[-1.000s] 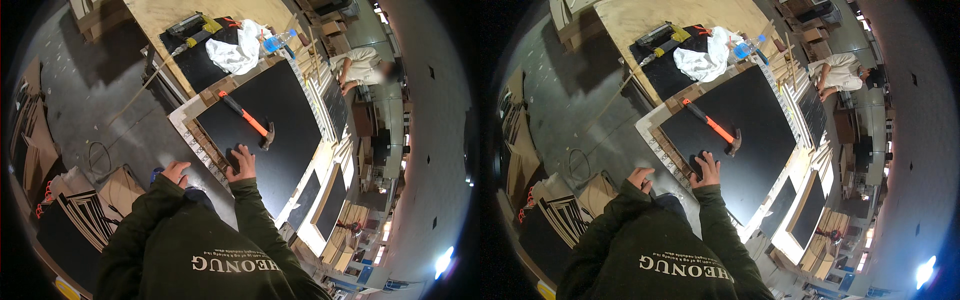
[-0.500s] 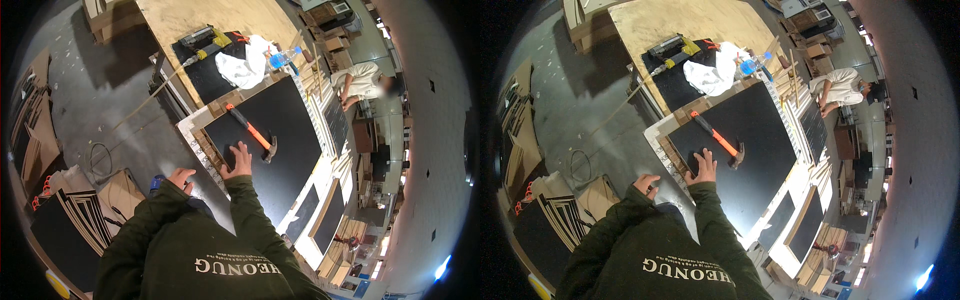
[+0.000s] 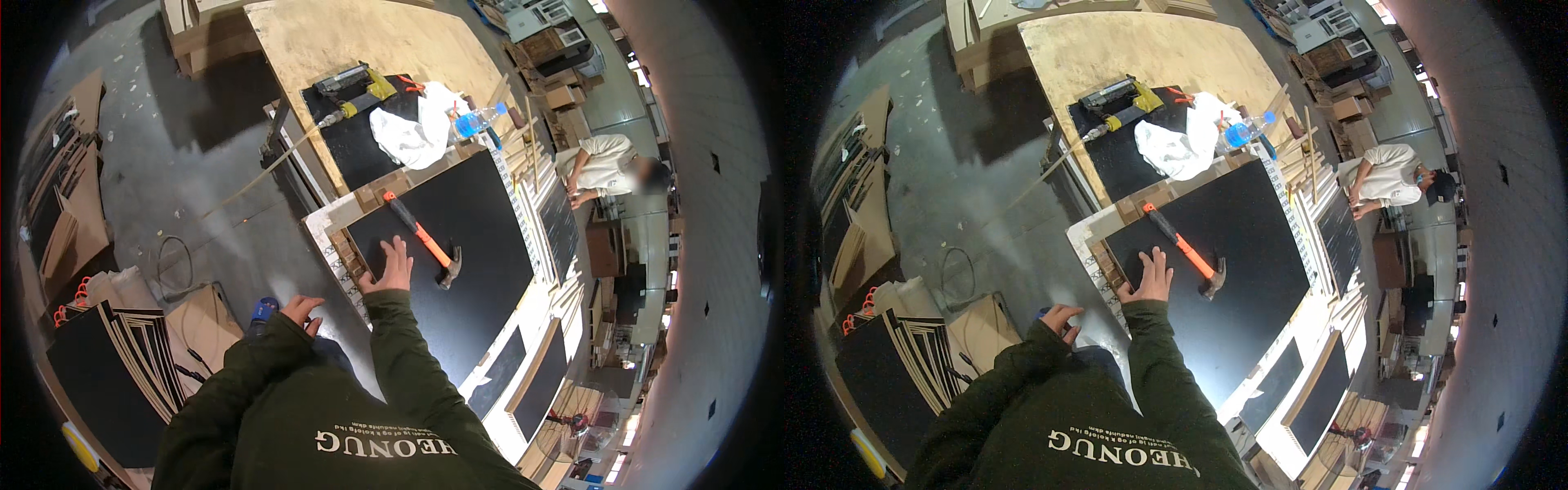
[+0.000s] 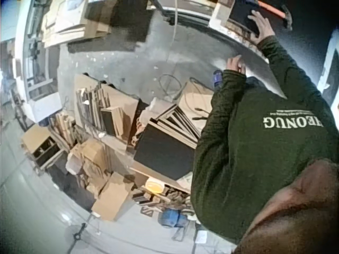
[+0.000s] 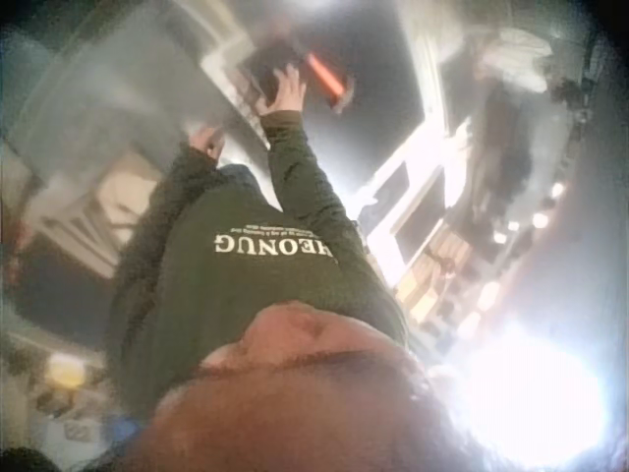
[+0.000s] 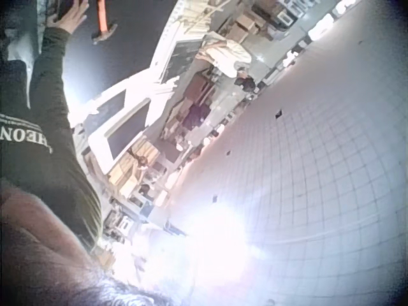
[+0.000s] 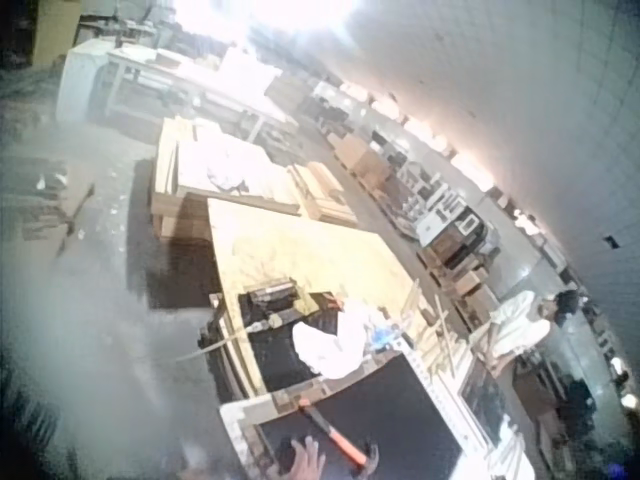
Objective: The recorder aligns and nails together panels and wooden components in a furniture manufacturing workshop.
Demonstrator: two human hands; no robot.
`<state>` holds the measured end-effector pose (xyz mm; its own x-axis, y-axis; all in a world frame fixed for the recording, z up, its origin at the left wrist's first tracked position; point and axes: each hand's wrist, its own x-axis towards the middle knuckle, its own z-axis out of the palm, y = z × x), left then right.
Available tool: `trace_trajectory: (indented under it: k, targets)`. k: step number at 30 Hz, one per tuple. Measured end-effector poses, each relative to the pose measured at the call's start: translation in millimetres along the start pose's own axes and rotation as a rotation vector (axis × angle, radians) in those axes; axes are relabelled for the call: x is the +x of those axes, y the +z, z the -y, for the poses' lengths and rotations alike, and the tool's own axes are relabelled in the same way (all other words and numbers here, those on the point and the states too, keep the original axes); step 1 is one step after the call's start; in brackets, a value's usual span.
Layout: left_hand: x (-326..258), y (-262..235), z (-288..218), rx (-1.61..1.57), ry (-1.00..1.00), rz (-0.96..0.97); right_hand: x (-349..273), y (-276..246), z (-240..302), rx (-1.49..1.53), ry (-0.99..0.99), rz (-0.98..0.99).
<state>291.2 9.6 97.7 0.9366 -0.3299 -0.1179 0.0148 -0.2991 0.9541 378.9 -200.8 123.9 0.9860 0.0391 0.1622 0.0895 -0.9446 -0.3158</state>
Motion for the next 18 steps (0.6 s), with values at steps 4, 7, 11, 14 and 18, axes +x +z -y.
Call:
trace_trajectory:
  k: [4,7,11,14,18]
  targets:
    - [3,-5,-4,-0.063,-0.039,-0.045,3,1,8,-0.009,-0.020,0.006]
    - [2,-3,-1,0.032,0.131,-0.155,1,-4,6,-0.024,0.029,0.038]
    - [-4,-2,3,-0.047,-0.057,-0.062,19,8,18,-0.045,0.040,0.001]
    - [2,-6,-2,-0.017,-0.071,-0.060,22,11,15,-0.064,0.026,0.003]
    - [3,-11,-6,-0.080,-0.070,-0.096,20,11,19,-0.077,0.001,0.005]
